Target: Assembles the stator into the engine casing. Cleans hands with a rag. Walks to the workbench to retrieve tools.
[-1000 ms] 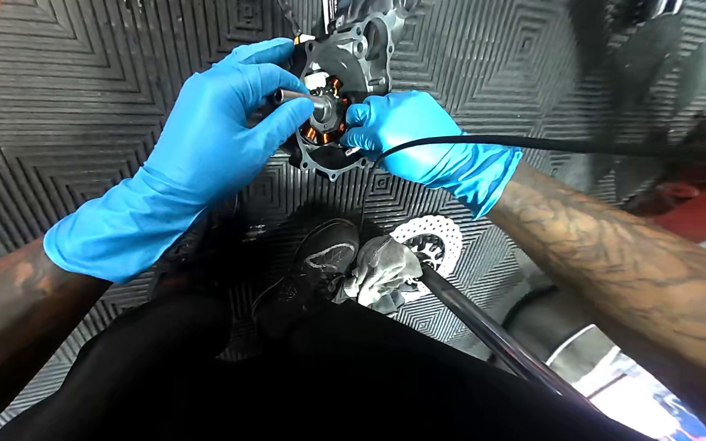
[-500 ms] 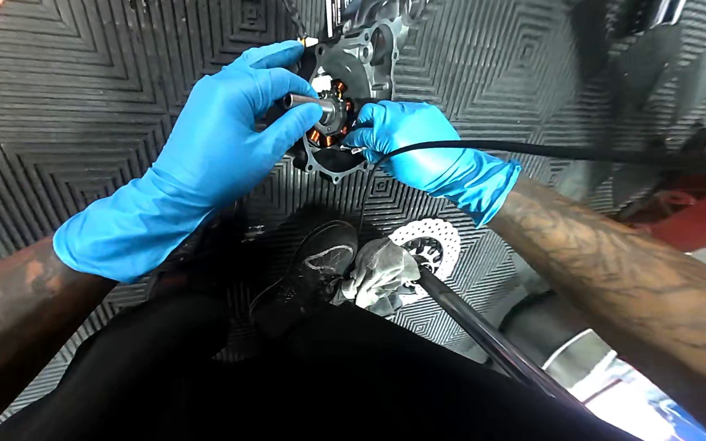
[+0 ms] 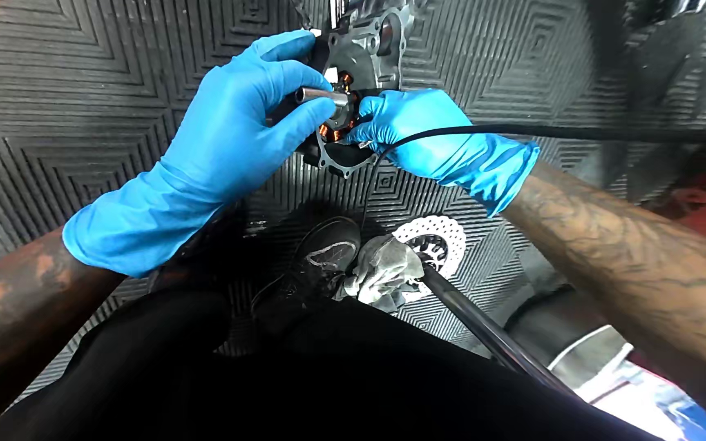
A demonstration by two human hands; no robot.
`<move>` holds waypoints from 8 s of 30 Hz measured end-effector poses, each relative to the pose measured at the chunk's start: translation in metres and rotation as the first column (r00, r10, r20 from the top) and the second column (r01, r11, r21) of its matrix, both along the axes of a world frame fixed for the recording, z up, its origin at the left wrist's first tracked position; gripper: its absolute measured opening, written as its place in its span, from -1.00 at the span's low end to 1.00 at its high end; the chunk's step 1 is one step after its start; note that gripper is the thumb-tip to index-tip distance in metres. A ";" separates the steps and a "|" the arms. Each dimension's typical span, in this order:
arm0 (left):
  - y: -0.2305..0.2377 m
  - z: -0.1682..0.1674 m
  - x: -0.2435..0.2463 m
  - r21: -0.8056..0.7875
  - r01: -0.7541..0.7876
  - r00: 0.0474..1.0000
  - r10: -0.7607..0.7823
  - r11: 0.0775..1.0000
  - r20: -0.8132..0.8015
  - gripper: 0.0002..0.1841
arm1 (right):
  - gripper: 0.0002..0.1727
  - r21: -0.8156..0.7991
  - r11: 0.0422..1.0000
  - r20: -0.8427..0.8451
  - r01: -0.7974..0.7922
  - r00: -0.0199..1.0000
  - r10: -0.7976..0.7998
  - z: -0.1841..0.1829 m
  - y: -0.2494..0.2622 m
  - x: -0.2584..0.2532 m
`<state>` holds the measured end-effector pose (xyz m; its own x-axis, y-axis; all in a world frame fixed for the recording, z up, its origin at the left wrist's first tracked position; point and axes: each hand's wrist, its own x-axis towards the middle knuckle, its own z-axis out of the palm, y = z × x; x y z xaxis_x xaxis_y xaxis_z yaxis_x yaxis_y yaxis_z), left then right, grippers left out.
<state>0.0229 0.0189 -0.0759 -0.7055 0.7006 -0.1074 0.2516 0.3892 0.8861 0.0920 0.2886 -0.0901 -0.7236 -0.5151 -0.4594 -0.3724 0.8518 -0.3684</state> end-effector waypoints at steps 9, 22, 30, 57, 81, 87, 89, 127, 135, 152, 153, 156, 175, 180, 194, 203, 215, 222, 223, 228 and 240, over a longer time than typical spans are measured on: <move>0.002 -0.004 0.003 0.028 -0.013 0.998 0.015 1.000 -0.065 -0.69 | -0.65 0.042 0.997 0.029 -0.064 0.998 0.063 0.002 0.000 -0.008; 0.008 -0.007 -0.001 0.048 0.000 0.996 0.004 0.999 -0.089 -0.68 | -0.64 -0.021 1.000 0.043 0.014 0.999 -0.013 0.001 0.006 -0.004; 0.015 -0.007 -0.014 0.071 0.007 1.000 -0.005 0.997 -0.030 -0.67 | -0.65 -0.077 0.987 -0.033 0.139 0.989 -0.142 -0.006 0.001 0.013; 0.020 -0.004 -0.025 0.049 0.020 0.997 -0.024 0.999 0.077 -0.69 | -0.86 -0.040 0.905 0.009 0.425 0.905 -0.425 -0.003 -0.018 0.018; 0.016 -0.008 -0.022 0.046 0.013 1.000 -0.014 0.999 0.026 -0.68 | -0.87 -0.044 0.921 -0.085 0.386 0.917 -0.389 -0.008 -0.020 0.024; 0.016 -0.010 -0.023 0.070 0.021 0.998 -0.025 0.997 0.053 -0.68 | -0.88 -0.011 0.872 -0.123 0.488 0.865 -0.486 -0.008 -0.031 0.028; 0.015 -0.011 -0.025 0.084 0.037 0.999 -0.040 0.996 0.037 -0.68 | -0.87 -0.004 0.866 -0.139 0.501 0.857 -0.496 -0.010 -0.033 0.029; -0.002 -0.014 -0.019 0.092 0.049 0.999 -0.047 0.995 -0.022 -0.73 | -0.57 -0.137 0.695 0.163 0.706 0.708 -0.687 0.066 -0.018 0.013; -0.005 0.021 -0.014 0.069 0.162 0.916 -0.124 0.984 -0.382 -0.74 | -0.63 -0.528 0.319 0.457 0.787 0.580 -0.675 0.116 -0.055 0.019; 0.005 0.033 -0.014 0.069 0.186 0.916 -0.147 0.980 -0.374 -0.76 | -0.62 -0.414 0.562 0.156 0.716 0.664 -0.731 0.133 -0.059 0.024; 0.005 0.032 -0.014 0.065 0.194 0.912 -0.156 0.979 -0.379 -0.75 | -0.64 -0.394 0.589 0.110 0.706 0.672 -0.732 0.133 -0.060 0.025; 0.004 0.032 -0.015 -0.008 0.233 0.870 -0.212 0.973 -0.446 -0.76 | -0.68 -0.309 0.690 -0.023 0.655 0.720 -0.694 0.134 -0.060 0.025; 0.030 0.025 -0.006 0.145 0.240 0.894 -0.161 0.960 -0.418 -0.75 | -0.77 -0.336 0.269 0.484 0.903 0.410 -0.773 0.141 -0.032 0.032; 0.060 0.020 -0.024 0.183 0.343 0.907 -0.273 0.921 -0.322 -0.70 | -0.89 -0.313 0.488 0.043 0.815 0.526 -0.850 0.136 -0.021 0.026; 0.026 -0.037 -0.038 -0.165 -0.018 0.948 0.069 0.986 0.310 -0.07 | -0.84 0.115 0.726 -0.163 0.678 0.734 -0.659 0.068 -0.031 0.059; 0.031 -0.052 -0.008 0.196 -0.241 0.844 0.105 0.950 0.526 0.05 | -0.84 0.190 0.940 -0.297 0.282 0.929 -0.219 0.066 -0.032 0.046; 0.060 -0.063 0.025 0.057 -0.390 0.915 0.380 0.919 0.136 -0.45 | -0.79 0.271 0.703 0.052 0.658 0.719 -0.693 0.054 -0.030 0.058; 0.064 -0.044 0.030 0.005 -0.332 0.940 0.330 0.943 0.081 -0.45 | -0.67 0.419 0.022 0.492 0.908 -0.208 -0.845 0.056 -0.023 0.045; 0.063 -0.040 0.030 -0.015 -0.314 0.944 0.314 0.949 0.097 -0.46 | -0.72 0.423 0.088 0.456 0.902 -0.128 -0.881 0.057 -0.024 0.045; 0.067 -0.053 0.025 -0.011 -0.390 0.916 0.389 0.921 0.098 -0.44 | -0.84 0.209 0.700 -0.044 0.683 0.721 -0.691 0.053 -0.025 0.073; 0.065 -0.034 0.031 -0.066 -0.323 0.940 0.329 0.944 0.097 -0.43 | -0.63 0.427 0.208 0.508 0.880 -0.043 -0.860 0.059 -0.012 0.032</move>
<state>0.0543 0.0835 -0.1099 -0.8770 0.4262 -0.2216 0.0101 0.4776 0.8785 0.1239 0.2766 -0.0313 -0.2050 0.3017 -0.9311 0.9399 0.3260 -0.1013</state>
